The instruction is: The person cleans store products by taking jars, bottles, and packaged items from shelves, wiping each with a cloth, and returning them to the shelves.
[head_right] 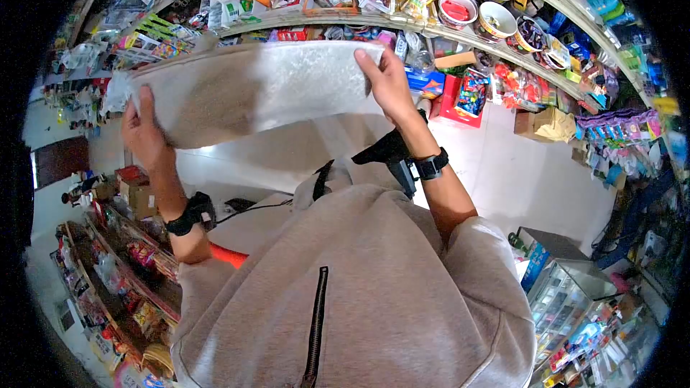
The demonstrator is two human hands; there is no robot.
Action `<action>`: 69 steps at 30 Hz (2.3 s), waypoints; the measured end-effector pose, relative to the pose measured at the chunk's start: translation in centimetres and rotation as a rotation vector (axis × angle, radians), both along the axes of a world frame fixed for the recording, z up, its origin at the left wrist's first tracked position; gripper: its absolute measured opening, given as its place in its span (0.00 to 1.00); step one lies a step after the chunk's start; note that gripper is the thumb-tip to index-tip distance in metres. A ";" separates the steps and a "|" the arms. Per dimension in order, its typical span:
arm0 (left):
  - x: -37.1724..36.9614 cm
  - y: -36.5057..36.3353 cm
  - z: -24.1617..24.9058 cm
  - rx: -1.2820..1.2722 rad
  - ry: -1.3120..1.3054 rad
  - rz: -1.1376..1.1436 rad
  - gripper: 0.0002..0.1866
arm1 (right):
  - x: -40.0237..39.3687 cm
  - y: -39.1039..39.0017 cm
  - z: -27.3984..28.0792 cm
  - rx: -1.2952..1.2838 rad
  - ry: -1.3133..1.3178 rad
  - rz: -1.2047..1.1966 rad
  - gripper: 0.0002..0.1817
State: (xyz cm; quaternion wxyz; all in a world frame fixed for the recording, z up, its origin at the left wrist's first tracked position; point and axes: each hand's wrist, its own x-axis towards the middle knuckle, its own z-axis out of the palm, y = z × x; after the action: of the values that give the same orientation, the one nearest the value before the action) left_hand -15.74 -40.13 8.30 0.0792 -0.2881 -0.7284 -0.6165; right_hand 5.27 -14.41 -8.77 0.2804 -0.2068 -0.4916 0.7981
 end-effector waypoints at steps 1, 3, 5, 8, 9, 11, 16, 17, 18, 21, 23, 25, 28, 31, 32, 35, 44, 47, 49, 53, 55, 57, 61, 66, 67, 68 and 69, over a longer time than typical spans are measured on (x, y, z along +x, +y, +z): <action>-0.4 -0.1 -1.3 0.018 -0.072 0.004 0.12 | -0.2 0.2 0.2 0.173 -0.067 -0.104 0.14; 0.1 -0.1 -2.8 0.053 -0.189 0.002 0.12 | -0.7 0.9 -0.6 0.296 -0.096 -0.164 0.14; 1.3 0.4 -3.9 0.154 -0.448 0.001 0.12 | -1.1 1.3 -1.3 0.077 -0.101 -0.160 0.15; 3.3 1.0 -4.5 0.155 -0.557 0.012 0.15 | -0.4 0.8 -1.6 -0.403 -0.135 -0.030 0.16; 3.9 1.2 -4.7 0.151 -0.618 0.002 0.17 | -0.1 0.5 -1.8 -0.657 -0.136 0.032 0.16; 4.3 1.4 -5.2 0.142 -0.662 0.005 0.18 | 0.4 0.7 -5.2 -0.649 -0.050 0.116 0.17; 5.2 1.1 -6.4 0.103 -0.609 -0.046 0.16 | 0.3 0.4 -8.4 -0.339 -0.155 0.073 0.15; 5.5 1.3 -6.5 0.102 -0.612 -0.045 0.16 | 0.2 0.3 -8.5 -0.284 -0.292 0.012 0.14; 5.9 1.6 -6.6 0.094 -0.646 -0.085 0.15 | -0.3 -0.2 -8.6 -0.165 -0.397 -0.088 0.14; 6.2 2.9 -8.2 0.097 -0.679 -0.212 0.12 | 0.0 -2.4 -6.3 0.367 -0.308 -0.055 0.19; 6.8 3.3 -9.0 0.107 -0.678 -0.297 0.12 | 0.7 -3.9 -3.2 0.357 -0.342 0.062 0.26; 7.6 3.9 -8.8 0.109 -0.803 -0.351 0.12 | 1.2 -5.4 -0.6 0.457 -0.035 0.248 0.35; 8.2 4.0 -8.5 0.216 -0.849 -0.321 0.15 | 2.6 -7.4 3.2 0.753 0.013 0.351 0.43; 8.3 3.6 -8.2 0.318 -0.879 -0.300 0.15 | 2.3 -7.5 3.5 0.886 -0.067 0.300 0.47; 8.3 3.5 -8.1 0.375 -0.887 -0.305 0.15 | 1.6 -7.1 3.2 0.884 -0.099 0.261 0.48; 7.9 3.2 -8.2 0.468 -0.992 -0.384 0.15 | 0.7 -5.6 3.2 0.995 -0.006 0.202 0.28; 5.4 4.3 -11.3 0.376 -0.888 -0.195 0.13 | -0.6 -2.2 7.4 0.667 -0.205 0.473 0.15; 5.2 4.6 -11.5 0.423 -0.821 -0.336 0.16 | -0.8 -1.4 7.2 0.480 -0.114 0.489 0.15; 5.2 4.7 -12.0 0.469 -0.776 -0.493 0.18 | -0.3 -1.6 7.8 0.385 -0.091 0.479 0.16; 4.7 3.9 -14.9 0.505 -0.542 -0.647 0.36 | -0.2 -1.2 8.7 0.121 -0.049 0.448 0.17; 5.6 3.3 -15.5 0.496 -0.880 -0.623 0.46 | -0.1 -1.5 10.0 0.000 -0.072 0.380 0.18; 6.7 2.2 -21.3 0.458 -1.094 -0.752 0.53 | -0.4 -0.8 9.1 -0.022 -0.063 0.395 0.18; 9.2 2.8 -22.2 0.310 -1.198 -0.743 0.38 | -1.2 0.2 6.8 -0.109 -0.175 0.359 0.19; 8.9 5.0 -20.1 0.371 -1.187 -0.640 0.27 | -1.6 2.6 0.1 -0.400 -0.203 0.356 0.25; 8.7 5.4 -19.9 0.373 -1.186 -0.643 0.27 | -1.5 2.8 -1.4 -0.474 -0.212 0.370 0.25; 8.4 5.8 -19.7 0.403 -1.181 -0.650 0.26 | -1.1 1.8 -2.3 -0.479 -0.283 0.366 0.29; 8.1 6.0 -19.5 0.433 -1.176 -0.657 0.25 | -0.7 1.0 -4.4 -0.515 -0.254 0.375 0.33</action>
State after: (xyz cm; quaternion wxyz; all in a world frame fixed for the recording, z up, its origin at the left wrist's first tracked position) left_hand -7.64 -34.17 -11.23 -0.4620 -0.0901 -0.3869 -0.7930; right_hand 4.59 -13.40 -13.16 0.0041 -0.2746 -0.3345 0.9015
